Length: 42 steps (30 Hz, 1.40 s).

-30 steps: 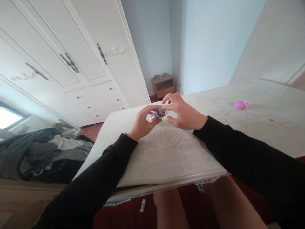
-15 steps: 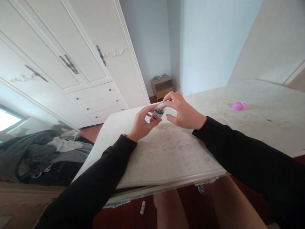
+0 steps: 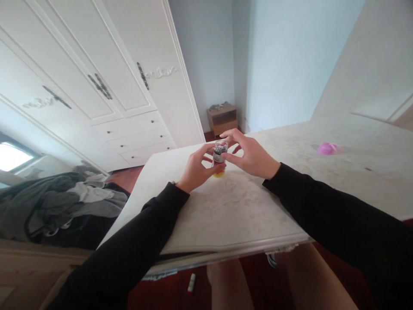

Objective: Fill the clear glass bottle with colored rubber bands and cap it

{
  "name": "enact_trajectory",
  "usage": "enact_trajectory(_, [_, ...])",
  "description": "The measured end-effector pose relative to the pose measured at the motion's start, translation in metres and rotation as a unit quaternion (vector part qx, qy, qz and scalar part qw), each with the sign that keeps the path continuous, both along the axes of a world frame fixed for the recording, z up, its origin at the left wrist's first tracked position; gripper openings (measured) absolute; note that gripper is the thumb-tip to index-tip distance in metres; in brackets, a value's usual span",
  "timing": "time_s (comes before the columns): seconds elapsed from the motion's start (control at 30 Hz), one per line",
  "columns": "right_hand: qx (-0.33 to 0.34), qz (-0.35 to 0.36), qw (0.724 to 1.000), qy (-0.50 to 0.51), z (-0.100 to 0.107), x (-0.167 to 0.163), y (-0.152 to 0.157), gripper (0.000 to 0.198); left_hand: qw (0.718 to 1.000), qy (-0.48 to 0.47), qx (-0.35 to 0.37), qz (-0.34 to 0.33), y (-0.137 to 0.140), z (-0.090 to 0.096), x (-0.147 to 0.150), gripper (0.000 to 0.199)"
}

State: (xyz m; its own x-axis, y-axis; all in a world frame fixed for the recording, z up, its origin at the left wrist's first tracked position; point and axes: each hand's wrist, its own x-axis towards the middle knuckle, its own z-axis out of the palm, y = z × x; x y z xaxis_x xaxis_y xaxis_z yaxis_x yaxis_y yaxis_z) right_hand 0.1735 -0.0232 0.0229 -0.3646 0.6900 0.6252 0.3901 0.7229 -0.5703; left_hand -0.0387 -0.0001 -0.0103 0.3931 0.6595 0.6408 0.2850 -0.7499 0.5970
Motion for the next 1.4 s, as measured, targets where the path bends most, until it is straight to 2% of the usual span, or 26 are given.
enact_trajectory(0.27, [-0.072, 0.029, 0.992, 0.097, -0.001, -0.001, 0.001, 0.042, 0.999, -0.017, -0.036, -0.019, -0.005, 0.005, 0.0, 0.056])
enact_trajectory(0.4, [-0.125, 0.079, 0.975, 0.169, -0.006, -0.001, 0.008, 0.042, 0.991, -0.028, -0.11, -0.074, -0.008, 0.006, 0.0, 0.059])
enact_trajectory(0.47, [-0.143, 0.089, 0.97, 0.175, -0.008, -0.001, 0.012, 0.042, 0.987, -0.032, -0.139, -0.078, -0.008, 0.005, 0.0, 0.062])
enact_trajectory(0.53, [-0.147, 0.069, 0.975, 0.155, -0.009, 0.0, 0.015, 0.041, 0.988, -0.027, -0.142, -0.054, -0.007, 0.003, 0.0, 0.063])
enact_trajectory(0.6, [-0.126, 0.017, 0.986, 0.111, -0.008, 0.007, 0.02, 0.039, 0.992, -0.016, -0.123, -0.024, -0.004, 0.0, -0.001, 0.064])
enact_trajectory(0.7, [-0.056, -0.1, 0.991, -0.063, -0.002, 0.037, 0.029, 0.028, 0.995, -0.01, -0.094, 0.012, 0.002, -0.002, -0.003, 0.063])
enact_trajectory(0.77, [-0.042, -0.193, 0.956, -0.217, 0.002, 0.07, 0.034, 0.02, 0.996, -0.01, -0.079, 0.03, 0.006, -0.003, -0.003, 0.062])
enact_trajectory(0.83, [-0.097, -0.311, 0.895, -0.305, 0.005, 0.107, 0.037, 0.024, 0.996, -0.01, -0.074, 0.044, 0.007, -0.003, -0.004, 0.061])
enact_trajectory(0.9, [-0.166, -0.393, 0.838, -0.339, 0.006, 0.142, 0.038, 0.034, 0.996, -0.012, -0.078, 0.049, 0.007, -0.002, -0.004, 0.06])
enact_trajectory(0.97, [-0.245, -0.438, 0.783, -0.368, 0.003, 0.167, 0.039, 0.039, 0.996, -0.012, -0.08, 0.044, 0.006, -0.002, -0.003, 0.058])
enact_trajectory(1.0, [-0.26, -0.445, 0.772, -0.372, 0.001, 0.175, 0.039, 0.04, 0.996, -0.012, -0.08, 0.039, 0.006, -0.002, -0.003, 0.057])
enact_trajectory(1.13, [-0.262, -0.435, 0.772, -0.383, -0.007, 0.182, 0.041, 0.037, 0.996, -0.011, -0.08, 0.027, 0.004, -0.003, -0.001, 0.053])
enact_trajectory(1.27, [-0.239, -0.399, 0.793, -0.394, -0.01, 0.172, 0.044, 0.04, 0.996, -0.011, -0.08, 0.023, 0.003, -0.002, 0.0, 0.052])
enact_trajectory(1.4, [-0.218, -0.36, 0.816, -0.395, -0.012, 0.166, 0.045, 0.034, 0.996, -0.012, -0.082, 0.019, 0.002, -0.002, 0.0, 0.052])
